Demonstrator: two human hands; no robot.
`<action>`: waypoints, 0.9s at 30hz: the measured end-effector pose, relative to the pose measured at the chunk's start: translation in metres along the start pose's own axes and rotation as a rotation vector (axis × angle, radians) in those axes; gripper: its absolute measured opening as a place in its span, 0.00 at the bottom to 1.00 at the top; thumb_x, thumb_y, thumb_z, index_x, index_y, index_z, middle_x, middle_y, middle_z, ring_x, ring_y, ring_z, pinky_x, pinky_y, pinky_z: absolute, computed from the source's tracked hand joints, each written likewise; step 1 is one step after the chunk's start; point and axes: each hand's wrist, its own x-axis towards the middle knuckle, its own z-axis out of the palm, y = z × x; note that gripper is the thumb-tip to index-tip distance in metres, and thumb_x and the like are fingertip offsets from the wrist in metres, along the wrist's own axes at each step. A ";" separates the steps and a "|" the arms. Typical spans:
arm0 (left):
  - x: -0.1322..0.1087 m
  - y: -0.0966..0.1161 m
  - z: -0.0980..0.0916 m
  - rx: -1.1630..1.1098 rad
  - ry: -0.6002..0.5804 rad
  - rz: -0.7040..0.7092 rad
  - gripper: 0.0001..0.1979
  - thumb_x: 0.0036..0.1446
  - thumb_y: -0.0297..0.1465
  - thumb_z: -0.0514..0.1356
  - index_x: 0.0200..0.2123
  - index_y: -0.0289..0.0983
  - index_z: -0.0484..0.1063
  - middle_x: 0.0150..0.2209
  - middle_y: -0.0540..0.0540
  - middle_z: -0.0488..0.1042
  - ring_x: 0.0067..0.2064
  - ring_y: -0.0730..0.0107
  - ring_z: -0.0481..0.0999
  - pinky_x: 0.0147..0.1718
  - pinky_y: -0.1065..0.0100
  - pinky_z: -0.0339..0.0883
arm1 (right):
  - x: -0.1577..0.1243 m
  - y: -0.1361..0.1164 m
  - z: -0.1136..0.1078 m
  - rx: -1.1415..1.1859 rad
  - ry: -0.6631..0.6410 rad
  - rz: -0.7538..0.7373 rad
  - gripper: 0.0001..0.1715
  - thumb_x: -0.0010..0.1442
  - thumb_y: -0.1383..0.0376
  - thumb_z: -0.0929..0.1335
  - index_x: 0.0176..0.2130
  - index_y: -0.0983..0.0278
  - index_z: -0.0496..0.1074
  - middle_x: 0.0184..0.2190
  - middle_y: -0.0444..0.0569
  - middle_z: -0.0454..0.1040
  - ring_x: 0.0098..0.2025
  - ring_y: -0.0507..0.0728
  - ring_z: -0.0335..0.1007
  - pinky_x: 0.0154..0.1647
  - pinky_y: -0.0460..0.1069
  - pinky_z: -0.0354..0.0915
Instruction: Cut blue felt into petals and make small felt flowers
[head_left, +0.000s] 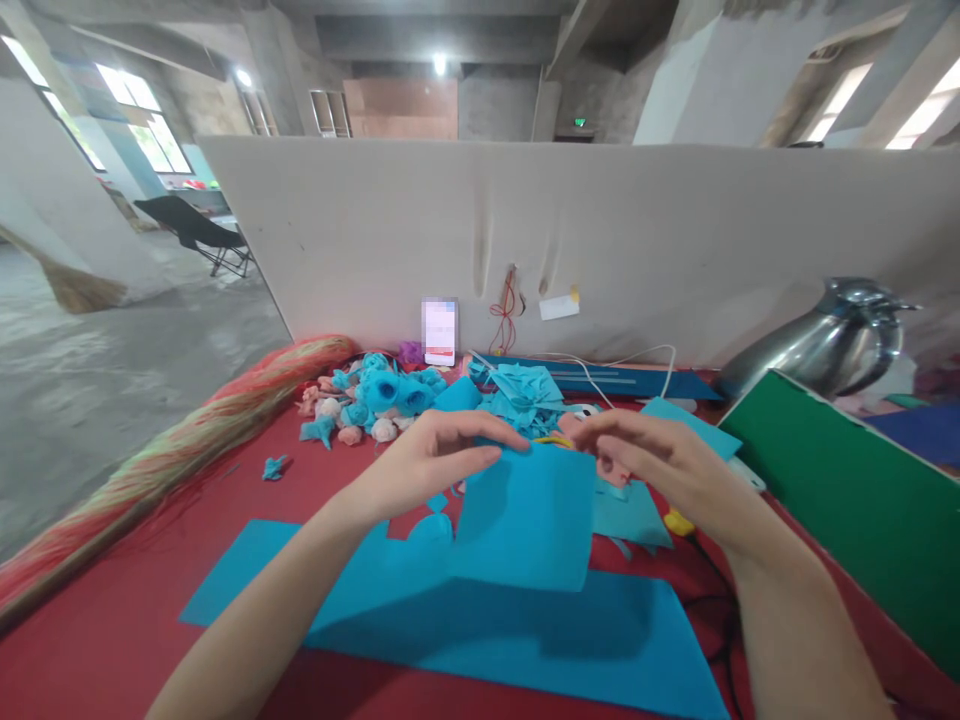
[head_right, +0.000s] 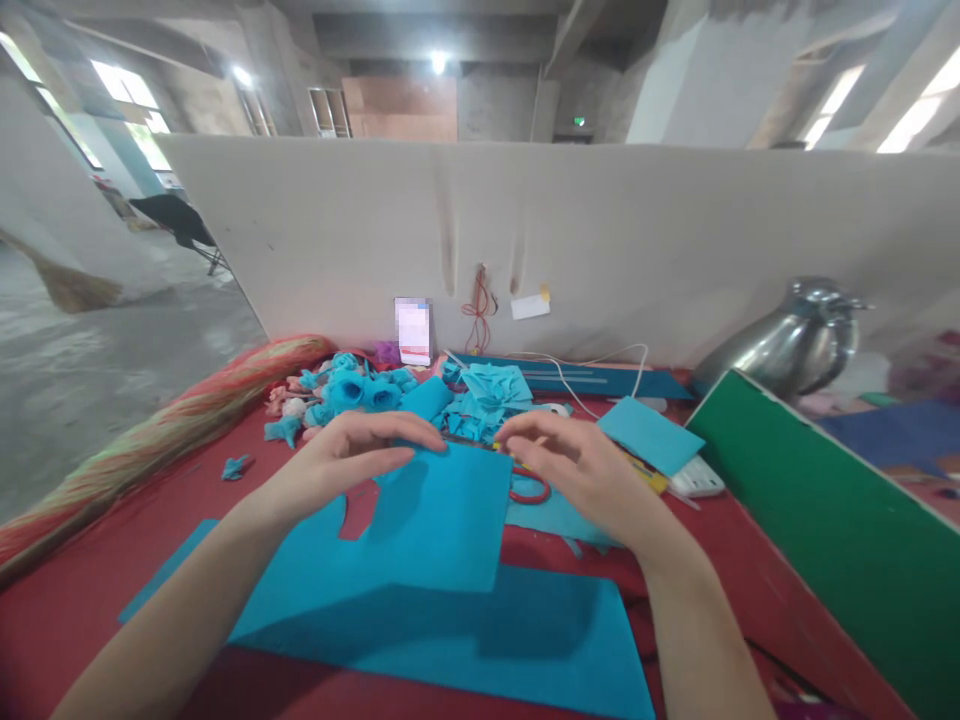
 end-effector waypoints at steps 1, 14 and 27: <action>0.000 0.000 0.002 -0.003 -0.007 0.008 0.10 0.55 0.31 0.54 0.38 0.37 0.73 0.42 0.46 0.73 0.40 0.69 0.71 0.31 0.74 0.63 | 0.001 -0.001 0.005 0.001 -0.022 0.017 0.17 0.55 0.52 0.63 0.36 0.61 0.71 0.34 0.48 0.72 0.37 0.56 0.68 0.31 0.46 0.66; 0.001 -0.003 0.015 0.314 -0.323 0.160 0.12 0.56 0.27 0.51 0.37 0.35 0.75 0.37 0.44 0.76 0.38 0.71 0.74 0.38 0.74 0.64 | 0.000 0.002 0.026 -0.230 -0.239 -0.133 0.17 0.58 0.56 0.62 0.32 0.60 0.77 0.25 0.46 0.74 0.28 0.55 0.68 0.25 0.46 0.62; -0.011 -0.018 -0.021 0.175 -0.214 -0.013 0.24 0.43 0.33 0.64 0.47 0.42 0.68 0.50 0.44 0.69 0.51 0.59 0.67 0.43 0.69 0.65 | -0.010 0.000 0.006 0.291 0.406 0.164 0.20 0.45 0.51 0.71 0.33 0.64 0.76 0.20 0.46 0.71 0.23 0.55 0.67 0.22 0.47 0.65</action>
